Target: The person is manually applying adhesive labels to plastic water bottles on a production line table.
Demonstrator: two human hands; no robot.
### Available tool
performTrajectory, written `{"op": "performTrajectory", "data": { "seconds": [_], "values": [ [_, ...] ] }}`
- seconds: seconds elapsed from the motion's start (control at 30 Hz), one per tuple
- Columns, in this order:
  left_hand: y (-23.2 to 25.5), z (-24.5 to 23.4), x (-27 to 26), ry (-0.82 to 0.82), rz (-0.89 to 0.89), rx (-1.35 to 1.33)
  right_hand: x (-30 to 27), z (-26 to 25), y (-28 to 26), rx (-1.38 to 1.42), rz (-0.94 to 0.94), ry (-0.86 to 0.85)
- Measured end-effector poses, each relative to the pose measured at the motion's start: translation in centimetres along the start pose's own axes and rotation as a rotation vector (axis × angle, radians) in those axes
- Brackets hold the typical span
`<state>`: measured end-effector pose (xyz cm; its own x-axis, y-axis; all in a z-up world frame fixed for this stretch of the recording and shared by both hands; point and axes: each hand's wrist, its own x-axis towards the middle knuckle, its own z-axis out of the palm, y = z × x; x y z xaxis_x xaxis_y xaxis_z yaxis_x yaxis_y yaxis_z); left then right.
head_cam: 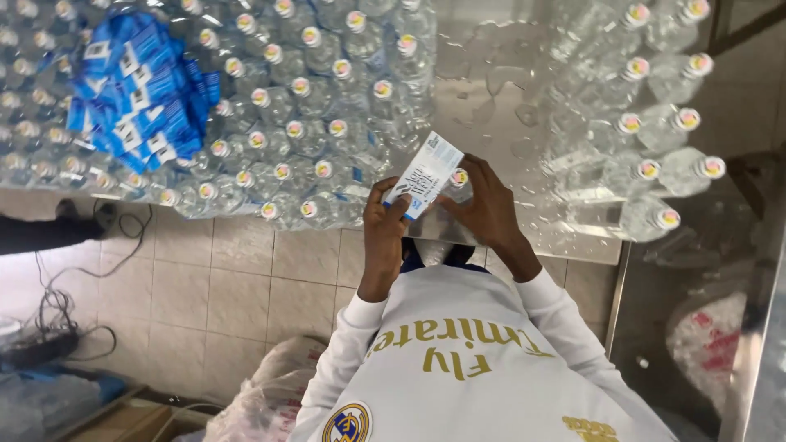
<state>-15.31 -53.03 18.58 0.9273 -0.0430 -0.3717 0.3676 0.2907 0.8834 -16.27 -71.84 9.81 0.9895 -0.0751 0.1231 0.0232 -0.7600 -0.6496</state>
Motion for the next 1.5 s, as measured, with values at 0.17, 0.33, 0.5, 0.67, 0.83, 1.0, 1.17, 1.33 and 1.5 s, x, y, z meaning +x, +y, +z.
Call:
{"op": "performTrajectory", "data": {
  "seconds": [0.17,0.33,0.5,0.67,0.83,1.0,1.17,1.33,1.5],
  "values": [
    [-0.2,-0.8,0.8,-0.039,0.046,0.053,0.8,-5.2,-2.2,0.221,0.041,-0.172],
    [0.4,0.4,1.5,-0.156,0.155,0.148,2.1,-7.8,-3.0,0.626,0.021,0.130],
    [1.3,2.9,2.1,-0.332,0.259,0.149,3.7,-3.5,-5.0,0.497,0.230,0.347],
    [0.0,2.4,3.7,-0.311,0.253,0.139,2.8,-1.2,-4.7,0.438,0.187,0.488],
    [-1.8,3.0,6.0,-0.384,0.427,-0.051,-0.1,1.8,-7.0,-0.021,0.036,0.092],
    [-10.7,0.8,10.9,-0.549,0.613,0.196,2.6,-1.3,-4.9,-0.542,0.172,-0.391],
    [-9.7,3.7,8.7,-0.590,0.483,0.029,-0.2,1.3,-5.3,-0.187,-0.434,0.411],
    [-8.1,4.7,7.6,-0.682,0.376,0.004,0.4,-0.6,-1.3,-0.567,0.113,-0.112],
    [-2.1,5.8,4.3,-0.540,0.189,-0.004,0.8,-4.3,-2.9,0.286,-0.024,0.647]
  ]
}}
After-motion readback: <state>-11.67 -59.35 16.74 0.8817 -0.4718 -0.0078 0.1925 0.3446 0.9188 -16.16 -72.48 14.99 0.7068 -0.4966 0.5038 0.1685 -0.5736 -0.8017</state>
